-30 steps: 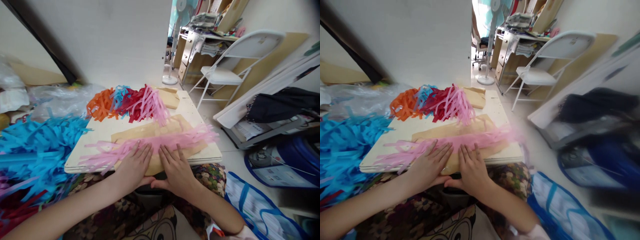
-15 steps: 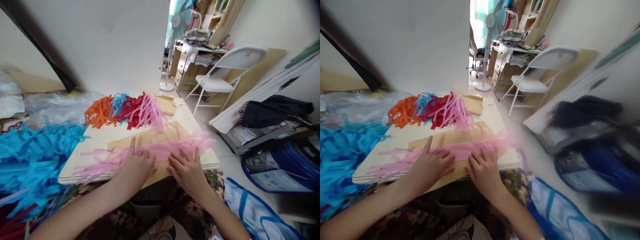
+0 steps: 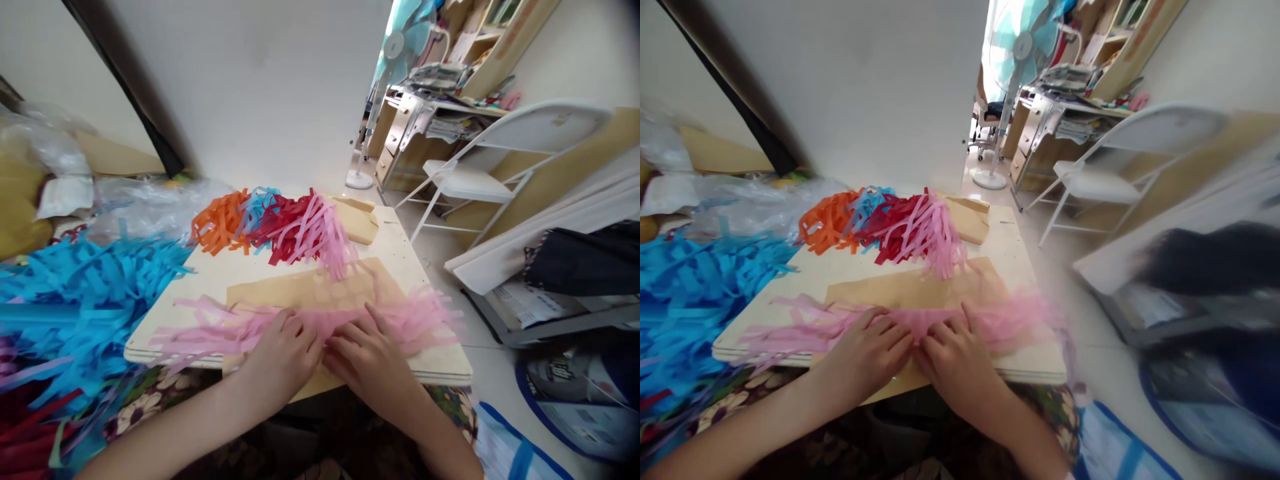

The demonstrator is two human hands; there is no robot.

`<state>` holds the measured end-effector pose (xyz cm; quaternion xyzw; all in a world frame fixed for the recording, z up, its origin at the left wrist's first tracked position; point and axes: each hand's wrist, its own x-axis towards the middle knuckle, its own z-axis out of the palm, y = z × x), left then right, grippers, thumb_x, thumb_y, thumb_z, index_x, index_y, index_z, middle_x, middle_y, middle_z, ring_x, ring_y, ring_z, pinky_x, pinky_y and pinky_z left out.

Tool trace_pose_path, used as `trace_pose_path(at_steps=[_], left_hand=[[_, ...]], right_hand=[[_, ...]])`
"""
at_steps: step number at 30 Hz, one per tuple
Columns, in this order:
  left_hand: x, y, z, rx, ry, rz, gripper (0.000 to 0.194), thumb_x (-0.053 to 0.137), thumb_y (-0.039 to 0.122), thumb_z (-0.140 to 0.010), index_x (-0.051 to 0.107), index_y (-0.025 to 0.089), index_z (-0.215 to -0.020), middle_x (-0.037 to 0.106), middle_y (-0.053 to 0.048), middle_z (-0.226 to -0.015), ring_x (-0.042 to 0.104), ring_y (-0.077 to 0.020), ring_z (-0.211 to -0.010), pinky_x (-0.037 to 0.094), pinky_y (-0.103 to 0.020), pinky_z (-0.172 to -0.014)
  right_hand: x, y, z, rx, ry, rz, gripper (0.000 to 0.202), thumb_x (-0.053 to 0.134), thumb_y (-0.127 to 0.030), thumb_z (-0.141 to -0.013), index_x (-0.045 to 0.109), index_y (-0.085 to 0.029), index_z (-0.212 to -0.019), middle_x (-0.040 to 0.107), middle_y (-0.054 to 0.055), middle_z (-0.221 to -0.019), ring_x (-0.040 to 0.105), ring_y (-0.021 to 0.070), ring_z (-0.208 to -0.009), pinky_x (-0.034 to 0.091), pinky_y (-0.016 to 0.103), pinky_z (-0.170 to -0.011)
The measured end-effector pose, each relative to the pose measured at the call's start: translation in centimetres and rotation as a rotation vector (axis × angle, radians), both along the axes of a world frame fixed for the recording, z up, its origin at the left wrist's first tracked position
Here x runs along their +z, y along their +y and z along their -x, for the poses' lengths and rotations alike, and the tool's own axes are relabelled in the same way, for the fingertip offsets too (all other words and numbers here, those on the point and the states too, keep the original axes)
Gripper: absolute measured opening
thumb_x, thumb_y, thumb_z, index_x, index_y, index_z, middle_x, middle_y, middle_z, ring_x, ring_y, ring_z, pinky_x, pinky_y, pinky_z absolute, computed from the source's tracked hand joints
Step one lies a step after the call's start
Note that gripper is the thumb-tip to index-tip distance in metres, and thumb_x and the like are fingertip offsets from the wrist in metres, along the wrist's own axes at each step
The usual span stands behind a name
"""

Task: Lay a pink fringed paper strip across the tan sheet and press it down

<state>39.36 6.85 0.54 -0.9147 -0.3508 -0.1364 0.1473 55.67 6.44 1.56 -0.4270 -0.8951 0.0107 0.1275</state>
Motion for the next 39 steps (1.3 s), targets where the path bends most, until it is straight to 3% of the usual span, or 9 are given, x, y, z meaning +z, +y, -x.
trace_pose_path(at_steps=[7, 12, 18, 23, 32, 39], left_hand=[[-0.6, -0.2, -0.5, 0.049, -0.03, -0.058, 0.018, 0.037, 0.002, -0.07, 0.05, 0.014, -0.066, 0.053, -0.003, -0.059, 0.048, -0.0173, -0.058, 0.037, -0.034, -0.063], [-0.6, -0.4, -0.6, 0.059, -0.176, 0.006, 0.02, 0.035, 0.009, -0.076, 0.047, 0.015, -0.06, 0.051, -0.003, -0.053, 0.046, -0.0168, -0.051, 0.035, -0.03, -0.051], [-0.3, -0.6, -0.6, 0.048, -0.223, 0.06, 0.022, 0.033, 0.007, -0.077, 0.05, 0.014, -0.064, 0.055, -0.002, -0.055, 0.049, -0.0158, -0.052, 0.037, -0.029, -0.052], [-0.2, -0.4, -0.5, 0.142, -0.248, 0.09, 0.027, 0.032, 0.016, -0.081, 0.053, 0.015, -0.063, 0.054, -0.002, -0.052, 0.05, -0.0153, -0.051, 0.035, -0.028, -0.051], [0.2, 0.1, -0.1, 0.275, -0.139, 0.059, 0.032, 0.033, 0.022, -0.081, 0.05, 0.016, -0.054, 0.049, -0.002, -0.048, 0.045, -0.0167, -0.049, 0.031, -0.03, -0.052], [0.2, 0.6, 0.0, 0.307, -0.129, 0.054, 0.031, 0.036, 0.027, -0.079, 0.046, 0.017, -0.052, 0.048, -0.002, -0.049, 0.044, -0.0158, -0.052, 0.03, -0.029, -0.054]], right_hand=[[-1.0, -0.1, -0.2, -0.012, 0.085, -0.063, 0.014, 0.042, -0.011, -0.076, 0.053, -0.016, -0.068, 0.053, 0.001, -0.068, 0.044, 0.0136, -0.07, 0.028, 0.036, -0.087], [-1.0, -0.5, -0.2, 0.018, 0.143, -0.053, 0.018, 0.037, -0.009, -0.076, 0.051, -0.014, -0.066, 0.051, 0.003, -0.062, 0.042, 0.0139, -0.063, 0.035, 0.033, -0.077], [-0.9, -1.1, 0.0, 0.056, 0.138, -0.054, 0.013, 0.04, -0.009, -0.077, 0.052, -0.013, -0.081, 0.056, 0.005, -0.074, 0.045, 0.0159, -0.068, 0.036, 0.031, -0.067], [-0.5, -0.9, -0.2, 0.089, 0.111, 0.011, 0.016, 0.036, -0.008, -0.078, 0.052, -0.014, -0.078, 0.056, 0.004, -0.071, 0.048, 0.0136, -0.065, 0.036, 0.028, -0.064], [0.3, -0.3, -1.8, -0.14, 0.097, -0.003, 0.025, 0.034, -0.014, -0.082, 0.052, -0.016, -0.066, 0.052, 0.0, -0.056, 0.047, 0.0119, -0.054, 0.032, 0.025, -0.055], [0.6, -0.1, -3.0, -0.221, -0.046, -0.032, 0.028, 0.035, -0.022, -0.082, 0.047, -0.019, -0.057, 0.051, 0.0, -0.052, 0.045, 0.0136, -0.051, 0.028, 0.026, -0.052]])
